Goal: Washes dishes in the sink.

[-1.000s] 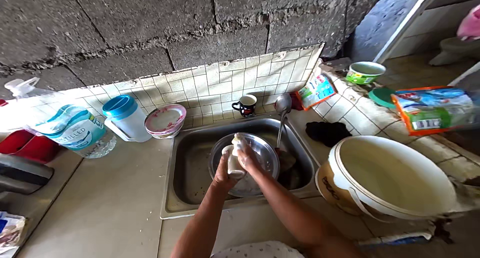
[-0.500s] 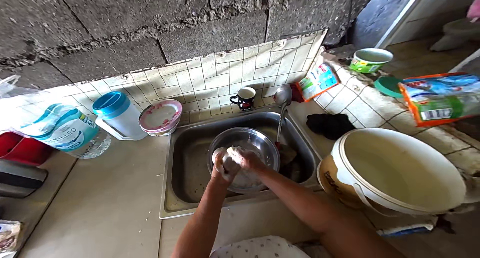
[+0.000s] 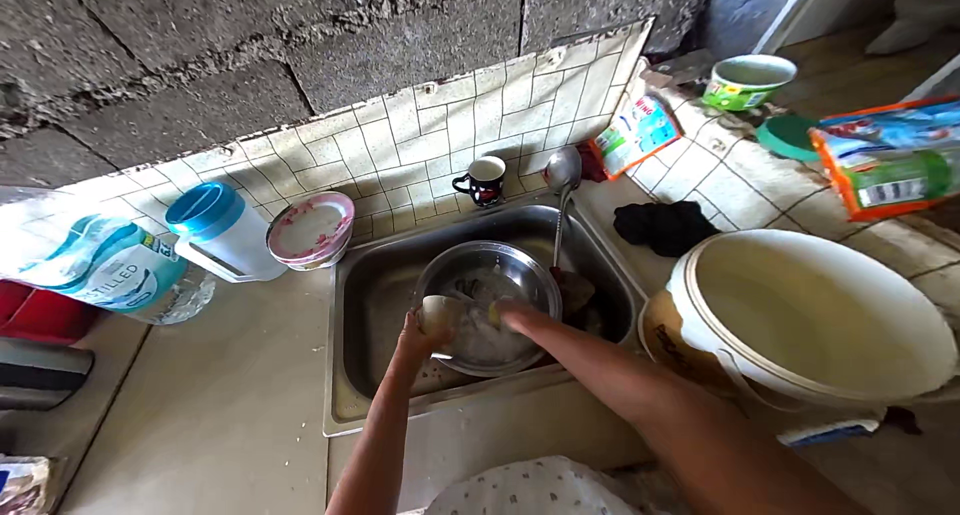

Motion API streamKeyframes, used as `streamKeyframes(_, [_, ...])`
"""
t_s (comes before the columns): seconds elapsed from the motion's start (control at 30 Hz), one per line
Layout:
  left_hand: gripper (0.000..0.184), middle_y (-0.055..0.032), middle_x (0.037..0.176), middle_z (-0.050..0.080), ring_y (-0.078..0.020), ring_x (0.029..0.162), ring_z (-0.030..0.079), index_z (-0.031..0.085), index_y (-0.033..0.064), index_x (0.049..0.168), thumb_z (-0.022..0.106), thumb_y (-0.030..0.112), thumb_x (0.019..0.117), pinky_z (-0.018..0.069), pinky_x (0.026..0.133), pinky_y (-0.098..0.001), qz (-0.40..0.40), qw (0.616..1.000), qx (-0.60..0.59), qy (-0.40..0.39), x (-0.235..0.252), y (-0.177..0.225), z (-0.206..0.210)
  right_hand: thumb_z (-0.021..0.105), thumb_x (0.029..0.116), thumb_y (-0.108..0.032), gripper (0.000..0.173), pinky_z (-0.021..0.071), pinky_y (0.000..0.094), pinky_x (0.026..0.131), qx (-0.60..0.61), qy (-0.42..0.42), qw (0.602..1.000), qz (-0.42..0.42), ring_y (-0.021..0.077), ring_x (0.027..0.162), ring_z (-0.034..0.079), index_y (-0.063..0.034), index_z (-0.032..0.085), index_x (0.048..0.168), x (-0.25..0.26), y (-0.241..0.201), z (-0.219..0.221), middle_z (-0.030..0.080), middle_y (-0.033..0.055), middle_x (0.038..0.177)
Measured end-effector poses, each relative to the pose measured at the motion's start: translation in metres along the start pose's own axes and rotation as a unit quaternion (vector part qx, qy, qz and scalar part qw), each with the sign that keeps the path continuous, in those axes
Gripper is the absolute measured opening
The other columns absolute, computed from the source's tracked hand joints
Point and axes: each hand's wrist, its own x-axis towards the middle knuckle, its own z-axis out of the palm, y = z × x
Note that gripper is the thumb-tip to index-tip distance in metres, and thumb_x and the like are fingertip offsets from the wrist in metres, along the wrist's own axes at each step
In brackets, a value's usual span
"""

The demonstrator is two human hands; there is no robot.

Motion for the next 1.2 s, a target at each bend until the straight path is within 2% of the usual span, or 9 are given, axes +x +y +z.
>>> streamKeyframes(0.17, [0.072, -0.0248, 0.132, 0.062, -0.0273, 0.115, 0.065, 0.045, -0.0035, 0.147, 0.081, 0.009, 0.086, 0.0533, 0.1, -0.0408, 0.056, 0.996, 0.059, -0.019, -0.005, -0.005, -0.011, 0.06, 0.1001, -0.007, 0.035, 0.052, 0.0434, 0.093, 0.288, 0.059, 0.945, -0.144, 0.0292, 0.104, 0.064, 0.006, 0.06, 0.133, -0.012, 0.007, -0.029, 0.063, 0.0248, 0.126])
streamKeyframes(0.3, [0.06, -0.0216, 0.134, 0.061, -0.0209, 0.115, 0.064, 0.049, -0.0057, 0.145, 0.073, 0.008, 0.0914, 0.0518, 0.1, -0.0357, 0.102, 0.993, -0.047, -0.038, 0.003, -0.003, -0.006, 0.063, 0.0956, -0.002, 0.027, 0.0449, 0.0477, 0.105, 0.192, 0.095, 0.934, -0.284, 0.0329, 0.115, 0.063, 0.0106, 0.068, 0.119, -0.044, -0.024, -0.037, 0.068, 0.027, 0.12])
streamKeyframes(0.4, [0.036, -0.0124, 0.106, 0.067, -0.0156, 0.089, 0.068, 0.049, -0.0034, 0.137, 0.051, 0.012, 0.105, 0.059, 0.08, -0.0343, 0.115, 0.942, -0.314, 0.038, 0.027, -0.01, 0.019, 0.067, 0.0945, -0.008, 0.036, 0.0481, 0.044, 0.106, 0.18, 0.079, 0.924, -0.329, 0.0266, 0.118, 0.064, 0.0073, 0.063, 0.126, -0.047, -0.045, -0.014, 0.067, 0.0225, 0.123])
streamKeyframes(0.57, [0.047, -0.0032, 0.09, 0.071, -0.014, 0.085, 0.071, 0.057, 0.0109, 0.108, 0.024, 0.043, 0.1098, 0.0605, 0.075, -0.0318, 0.089, 0.806, -0.584, -0.03, 0.033, 0.002, 0.061, 0.055, 0.1061, -0.019, 0.037, 0.0461, 0.0357, 0.109, 0.435, 0.187, 0.873, -0.117, 0.0207, 0.126, 0.058, 0.0016, 0.057, 0.137, -0.052, -0.111, 0.017, 0.062, 0.0177, 0.133])
streamKeyframes(0.63, [0.041, -0.0025, 0.087, 0.068, -0.0118, 0.081, 0.068, 0.057, 0.0099, 0.109, 0.027, 0.037, 0.1103, 0.0589, 0.073, -0.0314, 0.054, 0.853, -0.518, -0.001, 0.031, 0.011, 0.06, 0.051, 0.107, -0.023, 0.045, 0.0384, 0.0531, 0.115, 0.2, 0.174, 0.96, -0.085, 0.035, 0.138, 0.05, 0.0025, 0.053, 0.143, -0.057, -0.111, 0.008, 0.056, 0.0243, 0.144])
streamKeyframes(0.73, [0.042, -0.0203, 0.11, 0.067, -0.025, 0.096, 0.065, 0.056, -0.0031, 0.131, 0.061, 0.027, 0.1032, 0.0548, 0.086, -0.0434, -0.039, 0.932, -0.341, 0.113, 0.033, 0.022, 0.052, 0.058, 0.1019, -0.02, 0.046, 0.039, 0.0699, 0.106, 0.019, 0.153, 0.98, -0.128, 0.0481, 0.135, 0.05, 0.0053, 0.055, 0.14, -0.044, -0.09, 0.023, 0.055, 0.031, 0.142])
streamKeyframes(0.93, [0.034, -0.0064, 0.093, 0.067, -0.0152, 0.083, 0.067, 0.054, 0.0091, 0.121, 0.034, 0.034, 0.1104, 0.0578, 0.075, -0.0348, 0.024, 0.886, -0.463, 0.001, 0.025, 0.033, 0.068, 0.057, 0.1051, -0.023, 0.045, 0.039, 0.0491, 0.115, 0.345, 0.221, 0.911, -0.04, 0.0352, 0.135, 0.052, 0.007, 0.056, 0.138, -0.046, -0.109, -0.002, 0.057, 0.0269, 0.14])
streamKeyframes(1.07, [0.046, -0.0195, 0.114, 0.065, -0.0249, 0.097, 0.065, 0.05, -0.001, 0.138, 0.053, 0.033, 0.1065, 0.0551, 0.085, -0.0437, -0.028, 0.888, -0.439, 0.136, 0.047, 0.013, 0.054, 0.057, 0.1025, -0.016, 0.044, 0.0371, 0.0548, 0.116, 0.114, 0.157, 0.944, -0.267, 0.044, 0.133, 0.053, 0.0148, 0.057, 0.133, -0.026, -0.078, 0.006, 0.058, 0.034, 0.136])
streamKeyframes(1.2, [0.046, -0.0159, 0.104, 0.064, -0.0246, 0.088, 0.064, 0.052, 0.0024, 0.13, 0.044, 0.042, 0.108, 0.0568, 0.076, -0.0445, -0.014, 0.848, -0.495, 0.19, 0.051, 0.002, 0.025, 0.05, 0.1076, -0.014, 0.033, 0.0554, 0.0349, 0.094, 0.445, 0.094, 0.854, -0.252, 0.0213, 0.103, 0.069, 0.0096, 0.062, 0.127, 0.002, -0.033, -0.024, 0.07, 0.0201, 0.116])
